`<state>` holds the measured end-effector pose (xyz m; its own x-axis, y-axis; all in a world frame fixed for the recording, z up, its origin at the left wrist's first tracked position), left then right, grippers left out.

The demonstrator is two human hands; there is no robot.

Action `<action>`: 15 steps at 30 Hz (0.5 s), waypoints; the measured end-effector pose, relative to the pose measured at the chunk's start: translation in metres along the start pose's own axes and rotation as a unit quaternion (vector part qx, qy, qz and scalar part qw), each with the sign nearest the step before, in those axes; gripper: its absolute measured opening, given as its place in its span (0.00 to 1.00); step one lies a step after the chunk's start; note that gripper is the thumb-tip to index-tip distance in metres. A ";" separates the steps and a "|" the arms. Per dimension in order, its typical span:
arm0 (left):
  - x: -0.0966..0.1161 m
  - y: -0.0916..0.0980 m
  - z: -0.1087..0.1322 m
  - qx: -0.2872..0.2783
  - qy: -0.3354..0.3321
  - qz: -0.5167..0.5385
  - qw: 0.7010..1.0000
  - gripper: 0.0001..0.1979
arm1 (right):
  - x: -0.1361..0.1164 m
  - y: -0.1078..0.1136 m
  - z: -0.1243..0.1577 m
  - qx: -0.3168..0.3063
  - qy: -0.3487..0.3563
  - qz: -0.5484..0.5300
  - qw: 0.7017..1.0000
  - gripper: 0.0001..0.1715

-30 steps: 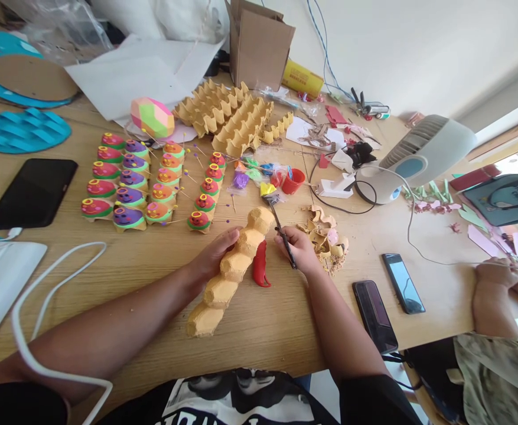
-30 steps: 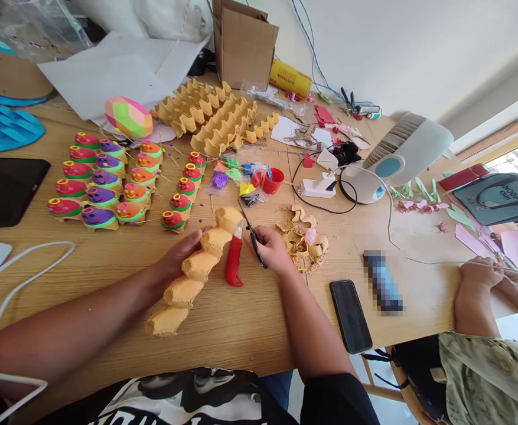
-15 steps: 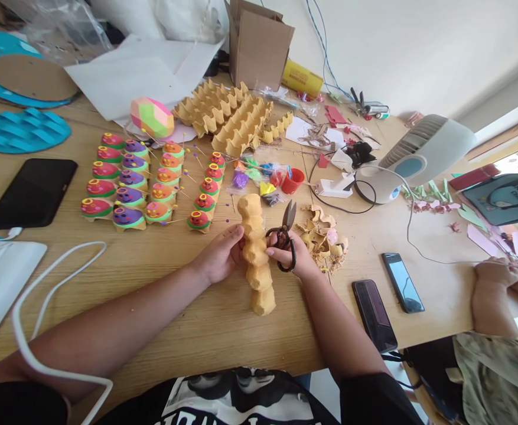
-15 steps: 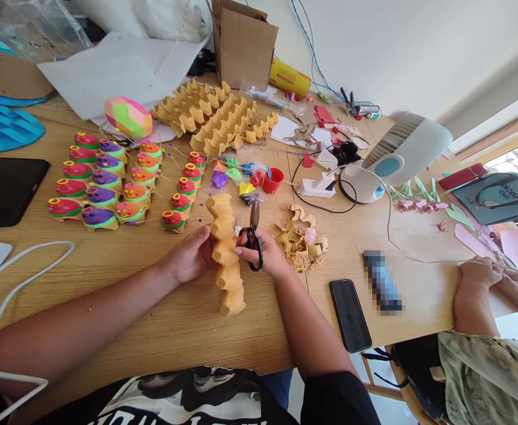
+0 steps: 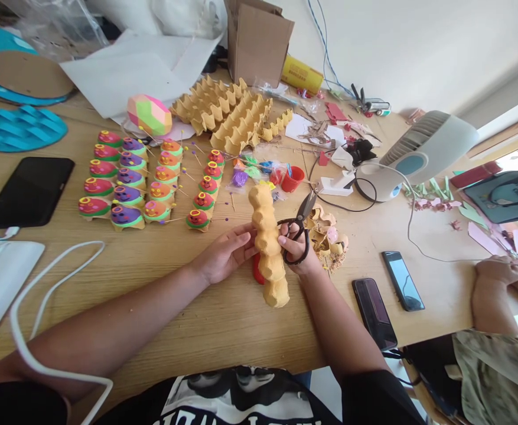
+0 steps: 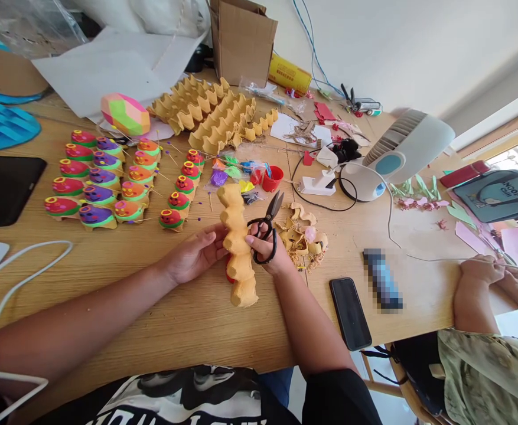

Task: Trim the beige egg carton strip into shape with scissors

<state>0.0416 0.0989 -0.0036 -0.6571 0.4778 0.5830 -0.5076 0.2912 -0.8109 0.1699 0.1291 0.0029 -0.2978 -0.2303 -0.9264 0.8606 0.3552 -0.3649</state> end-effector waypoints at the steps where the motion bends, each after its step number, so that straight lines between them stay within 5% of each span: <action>1: -0.002 0.000 0.000 -0.003 0.008 0.002 1.000 0.20 | -0.003 0.000 0.000 0.009 0.007 -0.009 1.000 0.33; 8: -0.017 -0.018 0.004 -0.097 0.067 -0.002 0.993 0.19 | -0.024 0.006 0.002 0.039 0.059 -0.036 0.997 0.29; 15: -0.017 -0.024 0.008 -0.135 0.085 0.051 0.986 0.32 | -0.025 0.016 0.002 0.066 0.070 -0.035 0.995 0.28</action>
<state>0.0604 0.0770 0.0063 -0.5820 0.6419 0.4993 -0.2613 0.4337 -0.8623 0.1923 0.1387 0.0206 -0.4056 -0.1189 -0.9063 0.8798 0.2179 -0.4223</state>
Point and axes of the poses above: each hand's wrist, its own z-axis away from the middle knuckle, its own y-axis out of the back of the hand, x = y × z, the point moved 10 cm from there along -z, towards the middle knuckle, and after that the axes turned 9 degrees about -x, right-handed, at the moved point
